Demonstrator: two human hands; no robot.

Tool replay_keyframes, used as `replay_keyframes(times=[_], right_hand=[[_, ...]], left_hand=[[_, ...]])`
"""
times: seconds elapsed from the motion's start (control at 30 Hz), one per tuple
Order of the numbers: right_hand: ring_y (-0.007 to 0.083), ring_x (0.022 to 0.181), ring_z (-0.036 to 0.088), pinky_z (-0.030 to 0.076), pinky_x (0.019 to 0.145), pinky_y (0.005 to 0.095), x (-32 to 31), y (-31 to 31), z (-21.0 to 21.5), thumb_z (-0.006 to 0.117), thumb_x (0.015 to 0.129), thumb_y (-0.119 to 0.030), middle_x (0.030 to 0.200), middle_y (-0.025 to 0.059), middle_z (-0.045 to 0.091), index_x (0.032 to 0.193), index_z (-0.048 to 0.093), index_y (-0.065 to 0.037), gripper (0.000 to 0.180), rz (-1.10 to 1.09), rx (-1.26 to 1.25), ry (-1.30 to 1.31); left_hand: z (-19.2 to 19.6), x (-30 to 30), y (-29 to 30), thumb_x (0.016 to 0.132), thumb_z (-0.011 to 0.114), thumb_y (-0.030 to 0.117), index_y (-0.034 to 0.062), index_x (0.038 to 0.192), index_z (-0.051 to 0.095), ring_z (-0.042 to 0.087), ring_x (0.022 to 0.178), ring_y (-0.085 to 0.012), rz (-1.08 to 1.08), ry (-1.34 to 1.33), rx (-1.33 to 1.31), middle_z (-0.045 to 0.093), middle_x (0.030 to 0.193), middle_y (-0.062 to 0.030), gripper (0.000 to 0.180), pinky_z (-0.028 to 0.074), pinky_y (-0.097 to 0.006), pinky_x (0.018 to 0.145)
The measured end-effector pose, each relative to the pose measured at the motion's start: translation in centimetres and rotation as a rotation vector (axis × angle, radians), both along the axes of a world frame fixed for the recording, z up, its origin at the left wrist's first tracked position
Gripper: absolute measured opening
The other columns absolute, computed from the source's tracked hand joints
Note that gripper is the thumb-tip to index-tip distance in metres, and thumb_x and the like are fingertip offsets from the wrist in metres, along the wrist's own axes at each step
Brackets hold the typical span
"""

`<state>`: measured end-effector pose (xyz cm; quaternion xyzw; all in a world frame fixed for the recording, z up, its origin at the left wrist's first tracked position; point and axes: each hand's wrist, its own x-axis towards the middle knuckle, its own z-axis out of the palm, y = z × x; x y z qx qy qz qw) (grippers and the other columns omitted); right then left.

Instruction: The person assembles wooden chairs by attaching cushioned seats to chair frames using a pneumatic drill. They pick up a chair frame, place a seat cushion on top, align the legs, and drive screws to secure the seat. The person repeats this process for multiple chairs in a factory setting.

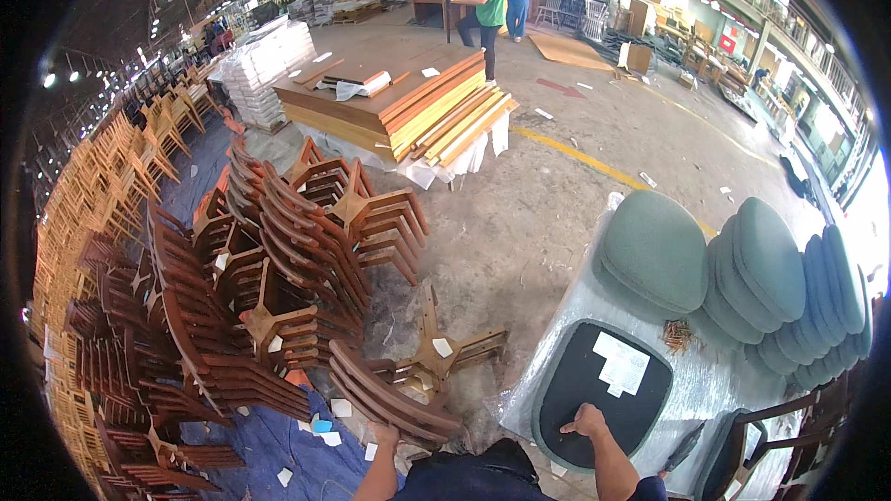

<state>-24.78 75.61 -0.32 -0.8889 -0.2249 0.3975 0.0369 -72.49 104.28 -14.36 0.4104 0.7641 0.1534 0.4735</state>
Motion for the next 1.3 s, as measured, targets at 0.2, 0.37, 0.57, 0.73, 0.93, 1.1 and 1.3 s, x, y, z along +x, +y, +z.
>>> replay_keyframes(times=[0.2, 0.37, 0.57, 0.73, 0.93, 1.1, 1.3], right_hand=[[0.0351, 0.101, 0.072, 0.057, 0.087, 0.0429, -0.3, 1.4, 0.4, 0.104, 0.051, -0.043, 0.101, 0.0151, 0.074, 0.091, 0.067, -0.006, 0.065, 0.029, 0.014, 0.011], [0.0352, 0.103, 0.072, 0.057, 0.088, 0.0431, -0.1, -1.4, -0.3, 0.104, 0.051, -0.043, 0.103, 0.0157, 0.074, 0.092, 0.069, -0.006, 0.065, -0.040, -0.018, -0.013], [0.0385, 0.100, 0.073, 0.058, 0.088, 0.0454, -0.9, 1.1, -0.7, 0.099, 0.056, -0.052, 0.100, 0.0197, 0.075, 0.094, 0.076, -0.001, 0.067, 0.150, 0.045, 0.020], [0.0429, 0.100, 0.074, 0.059, 0.084, 0.0502, 0.5, 0.9, -1.4, 0.091, 0.065, -0.054, 0.103, 0.0246, 0.077, 0.092, 0.080, 0.002, 0.062, 0.279, 0.035, -0.057], [0.0377, 0.114, 0.073, 0.060, 0.093, 0.0471, -0.9, 0.5, 0.2, 0.099, 0.063, -0.032, 0.118, 0.0202, 0.077, 0.116, 0.078, -0.002, 0.065, -0.024, -0.027, 0.004], [0.0386, 0.121, 0.069, 0.058, 0.097, 0.0481, -1.4, 0.4, 1.6, 0.100, 0.063, -0.028, 0.123, 0.0188, 0.074, 0.120, 0.075, -0.006, 0.066, -0.102, -0.067, 0.059], [0.0393, 0.118, 0.070, 0.058, 0.096, 0.0491, -1.6, 0.3, 3.0, 0.099, 0.064, -0.028, 0.119, 0.0196, 0.076, 0.114, 0.077, -0.006, 0.059, -0.113, -0.015, 0.011]], left_hand=[[-2.6, -2.1, -0.3, 0.097, 0.067, 0.008, 0.0008, 0.161, 0.001, 0.069, 0.118, -0.0421, -0.062, 0.101, 0.202, 0.055, 0.144, -0.0337, 0.093, 0.062, -0.046, 0.088], [5.7, 3.0, -0.7, 0.096, 0.067, 0.006, -0.0058, 0.160, -0.002, 0.058, 0.135, -0.0407, 0.006, -0.084, -0.098, 0.052, 0.149, -0.0340, 0.095, 0.047, -0.042, 0.114], [-1.1, -2.2, 0.4, 0.096, 0.072, 0.013, 0.0013, 0.159, 0.013, 0.056, 0.134, -0.0383, -0.084, 0.052, 0.299, 0.049, 0.151, -0.0279, 0.087, 0.046, -0.043, 0.116], [-1.5, -0.1, -0.1, 0.086, 0.084, 0.049, -0.0029, 0.155, 0.042, 0.065, 0.121, -0.0404, 0.053, -0.492, 0.301, 0.060, 0.144, -0.0231, 0.096, 0.061, -0.049, 0.097], [8.9, 5.5, 6.5, 0.087, 0.084, 0.048, -0.0028, 0.155, 0.042, 0.066, 0.120, -0.0402, -0.173, -0.243, 0.736, 0.061, 0.143, -0.0230, 0.096, 0.062, -0.049, 0.094], [12.9, 11.7, 4.8, 0.087, 0.084, 0.047, -0.0026, 0.156, 0.041, 0.066, 0.118, -0.0400, -0.567, -0.399, 0.510, 0.061, 0.143, -0.0229, 0.095, 0.062, -0.050, 0.091], [11.1, 14.1, 1.3, 0.087, 0.084, 0.046, -0.0025, 0.156, 0.040, 0.067, 0.116, -0.0397, -0.727, -0.453, 0.041, 0.061, 0.142, -0.0228, 0.095, 0.063, -0.050, 0.089]])
